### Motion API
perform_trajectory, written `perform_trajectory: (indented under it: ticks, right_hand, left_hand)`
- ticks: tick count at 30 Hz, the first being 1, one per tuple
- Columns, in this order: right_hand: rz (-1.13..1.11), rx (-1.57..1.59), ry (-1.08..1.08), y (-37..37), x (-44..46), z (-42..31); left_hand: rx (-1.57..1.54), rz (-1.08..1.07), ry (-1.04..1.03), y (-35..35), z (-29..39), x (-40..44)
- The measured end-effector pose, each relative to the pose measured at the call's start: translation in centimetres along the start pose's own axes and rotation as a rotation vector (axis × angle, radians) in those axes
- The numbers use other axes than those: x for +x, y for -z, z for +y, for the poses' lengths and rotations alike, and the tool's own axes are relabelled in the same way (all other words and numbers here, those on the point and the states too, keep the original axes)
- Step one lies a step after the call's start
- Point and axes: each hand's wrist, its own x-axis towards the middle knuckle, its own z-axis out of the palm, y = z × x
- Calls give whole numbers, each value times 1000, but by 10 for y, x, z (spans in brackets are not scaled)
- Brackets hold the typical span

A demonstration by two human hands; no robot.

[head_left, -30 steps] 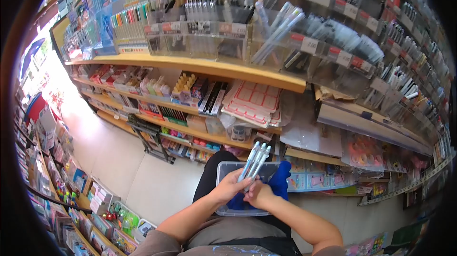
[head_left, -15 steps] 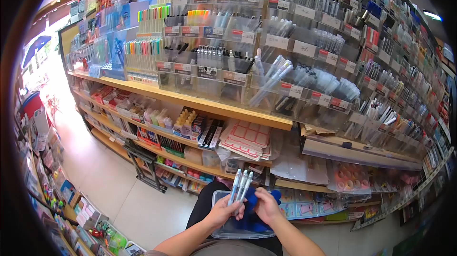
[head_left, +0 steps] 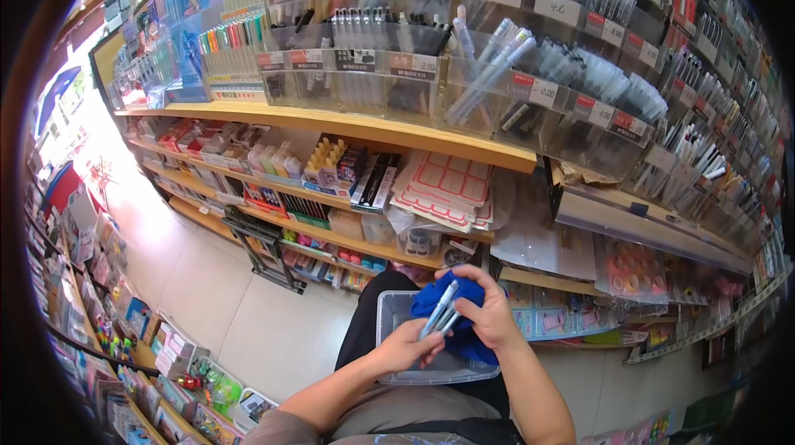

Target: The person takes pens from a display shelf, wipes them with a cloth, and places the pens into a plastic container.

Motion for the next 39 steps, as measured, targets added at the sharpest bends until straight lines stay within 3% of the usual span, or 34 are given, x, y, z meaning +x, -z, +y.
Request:
perform_trajectory:
  ticks: [4,7,17,22,26,30,31,32,34,35,39]
  right_hand:
    - [283,-199,18,-6,1,20]
    - [370,-387,32,-3,4,24]
    - [536,42,-235,6,9,1]
    - [572,351,-301,10,10,-9]
    - [395,510,-211,11,7,-18]
    - [106,461,-138,-5,-2,-39]
    - [-22,412,-111,-2,-6,-32]
    - [-39,69,-43,-9,-8,-30]
    - [45,-547,7,-15,-8,-29]
    - [153,-610,157,-20,-5,-22]
    - [466,-84,-73,-17,4,-5]
  left_hand:
    - [76,53,73,-4,-2,0]
    - [187,121,67,-12,5,-3]
    - [437,124,-106,-15,6,0]
    - [241,66,-25,-9,1,0]
    - [180,6,-78,-4,-7,0]
    - [144,48,-71,-6,-4,-2]
    - [120,48,-75,-6,-6,-1]
    - [95,46,-78,-6,-7,-1]
    - [43,36,-47,-7,-8,-2]
    - [18,28,-31,-7,-7,-2]
    - [-44,-33,-23,-8,-8,-3]
